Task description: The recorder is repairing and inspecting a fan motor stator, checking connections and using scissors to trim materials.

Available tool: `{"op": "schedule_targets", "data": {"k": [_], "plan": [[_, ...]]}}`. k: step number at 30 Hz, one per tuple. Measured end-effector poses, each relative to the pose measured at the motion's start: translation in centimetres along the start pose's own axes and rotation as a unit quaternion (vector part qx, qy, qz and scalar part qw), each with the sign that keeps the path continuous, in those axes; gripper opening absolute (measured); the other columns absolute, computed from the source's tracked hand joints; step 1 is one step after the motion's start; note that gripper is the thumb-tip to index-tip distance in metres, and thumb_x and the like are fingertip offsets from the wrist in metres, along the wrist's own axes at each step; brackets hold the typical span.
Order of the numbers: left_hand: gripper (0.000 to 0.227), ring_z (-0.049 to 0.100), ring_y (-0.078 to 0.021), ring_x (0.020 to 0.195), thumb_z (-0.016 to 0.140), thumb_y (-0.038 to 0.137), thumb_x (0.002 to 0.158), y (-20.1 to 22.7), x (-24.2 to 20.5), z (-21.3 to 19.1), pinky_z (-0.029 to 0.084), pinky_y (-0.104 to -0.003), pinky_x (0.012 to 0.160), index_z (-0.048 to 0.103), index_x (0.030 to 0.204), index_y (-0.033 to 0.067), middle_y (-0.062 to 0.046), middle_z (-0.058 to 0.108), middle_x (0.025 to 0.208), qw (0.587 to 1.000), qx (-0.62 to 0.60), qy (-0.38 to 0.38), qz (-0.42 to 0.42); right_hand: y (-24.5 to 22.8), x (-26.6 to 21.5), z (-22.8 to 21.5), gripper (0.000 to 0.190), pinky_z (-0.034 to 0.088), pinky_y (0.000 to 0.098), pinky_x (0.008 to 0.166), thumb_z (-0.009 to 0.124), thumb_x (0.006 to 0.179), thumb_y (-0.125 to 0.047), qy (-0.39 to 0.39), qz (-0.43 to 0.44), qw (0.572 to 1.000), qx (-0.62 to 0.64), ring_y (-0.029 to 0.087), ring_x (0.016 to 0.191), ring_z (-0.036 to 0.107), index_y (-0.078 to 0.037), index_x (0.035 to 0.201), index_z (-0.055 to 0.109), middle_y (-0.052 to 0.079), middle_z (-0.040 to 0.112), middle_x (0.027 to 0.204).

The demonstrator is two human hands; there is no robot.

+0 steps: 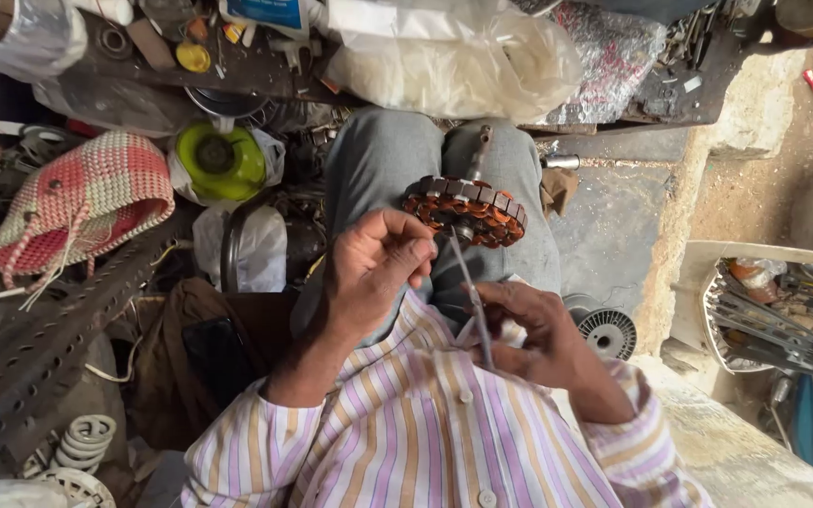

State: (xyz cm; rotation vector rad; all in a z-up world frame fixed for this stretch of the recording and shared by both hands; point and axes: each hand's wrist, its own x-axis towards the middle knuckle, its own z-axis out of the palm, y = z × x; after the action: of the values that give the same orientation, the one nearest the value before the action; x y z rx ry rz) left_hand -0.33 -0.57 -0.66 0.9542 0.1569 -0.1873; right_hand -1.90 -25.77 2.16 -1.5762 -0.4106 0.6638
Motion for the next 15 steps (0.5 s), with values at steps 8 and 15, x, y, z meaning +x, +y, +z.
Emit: {"op": "schedule_targets", "data": {"k": [8, 15], "plan": [[0.014, 0.064, -0.0059, 0.066, 0.073, 0.009, 0.097, -0.1, 0.4, 1.0, 0.053, -0.019, 0.055, 0.068, 0.106, 0.0000, -0.006, 0.071, 0.086, 0.998, 0.031, 0.052, -0.033, -2.6, 2.3, 1.9, 0.075, 0.055, 0.0256, 0.074, 0.093, 0.073, -0.020, 0.057, -0.002, 0.994, -0.090, 0.011, 0.083, 0.067, -0.002, 0.138, 0.062, 0.005, 0.070, 0.098], [0.013, 0.067, -0.0071, 0.064, 0.075, 0.007, 0.095, -0.4, 0.4, 1.1, 0.056, -0.021, 0.053, 0.069, 0.103, -0.0014, -0.007, 0.072, 0.085, 0.996, 0.054, 0.059, -0.034, -2.0, 2.1, 1.8, 0.073, 0.051, 0.0246, 0.066, 0.093, 0.074, -0.023, 0.063, -0.002, 0.992, -0.108, 0.009, 0.077, 0.061, -0.006, 0.138, 0.064, 0.001, 0.069, 0.089]]}}
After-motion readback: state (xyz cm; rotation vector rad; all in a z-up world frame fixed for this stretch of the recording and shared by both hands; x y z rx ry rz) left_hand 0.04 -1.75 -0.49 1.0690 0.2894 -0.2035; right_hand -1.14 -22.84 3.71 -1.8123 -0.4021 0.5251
